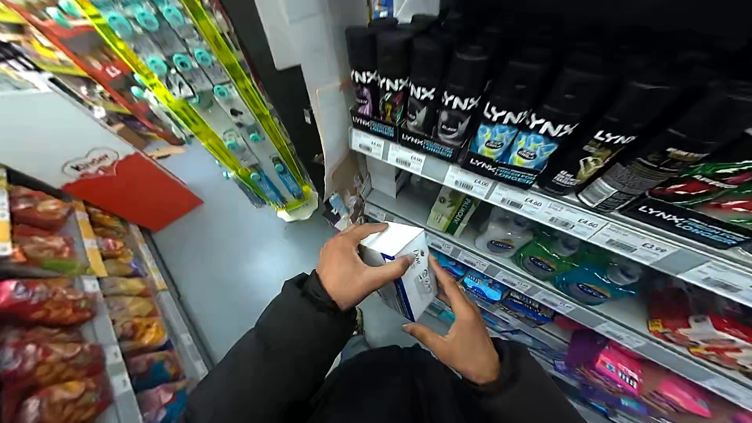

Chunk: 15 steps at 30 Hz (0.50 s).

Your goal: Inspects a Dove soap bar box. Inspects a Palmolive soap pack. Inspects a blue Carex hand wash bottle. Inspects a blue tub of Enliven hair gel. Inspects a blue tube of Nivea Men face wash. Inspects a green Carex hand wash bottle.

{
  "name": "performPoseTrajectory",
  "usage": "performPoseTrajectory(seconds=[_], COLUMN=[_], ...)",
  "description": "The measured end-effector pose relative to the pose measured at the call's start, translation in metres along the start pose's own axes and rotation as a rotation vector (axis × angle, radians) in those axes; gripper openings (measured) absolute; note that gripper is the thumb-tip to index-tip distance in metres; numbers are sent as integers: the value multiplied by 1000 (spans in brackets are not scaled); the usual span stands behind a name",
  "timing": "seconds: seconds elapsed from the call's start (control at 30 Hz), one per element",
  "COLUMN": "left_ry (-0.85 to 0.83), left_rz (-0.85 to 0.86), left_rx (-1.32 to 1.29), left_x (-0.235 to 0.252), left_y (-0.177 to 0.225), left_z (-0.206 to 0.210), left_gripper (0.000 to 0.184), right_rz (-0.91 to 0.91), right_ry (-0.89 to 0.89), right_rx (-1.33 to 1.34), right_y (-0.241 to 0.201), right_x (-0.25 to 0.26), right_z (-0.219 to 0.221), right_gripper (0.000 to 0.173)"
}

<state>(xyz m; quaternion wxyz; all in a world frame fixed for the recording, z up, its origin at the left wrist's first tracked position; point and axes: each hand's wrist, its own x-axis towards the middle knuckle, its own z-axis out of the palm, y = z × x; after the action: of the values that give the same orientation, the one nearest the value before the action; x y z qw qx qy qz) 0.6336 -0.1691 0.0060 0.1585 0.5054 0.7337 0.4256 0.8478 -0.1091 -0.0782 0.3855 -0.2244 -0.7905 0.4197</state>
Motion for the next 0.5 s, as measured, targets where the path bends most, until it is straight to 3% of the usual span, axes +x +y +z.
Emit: performPoseTrajectory(seconds=[0.13,0.23,0.37,0.5], left_ry=[8,-14,-16,-54], left_rz=[-43,-22,156,334], left_rx=[-38,-110,-404,-578], left_x=[-13,-21,-28,-31], left_y=[16,23,18,3], left_z=[-20,-36,-47,-53], left_gripper=[63,80,95,83], right_rz=[-111,-96,-19,-32], right_ry=[41,58,45,21], right_rx=[42,138,379,528], right_y=[-11,-20,-42,-56], right_x=[5,7,19,36], right_z=[6,8,6,10], right_gripper=[87,85,87,81])
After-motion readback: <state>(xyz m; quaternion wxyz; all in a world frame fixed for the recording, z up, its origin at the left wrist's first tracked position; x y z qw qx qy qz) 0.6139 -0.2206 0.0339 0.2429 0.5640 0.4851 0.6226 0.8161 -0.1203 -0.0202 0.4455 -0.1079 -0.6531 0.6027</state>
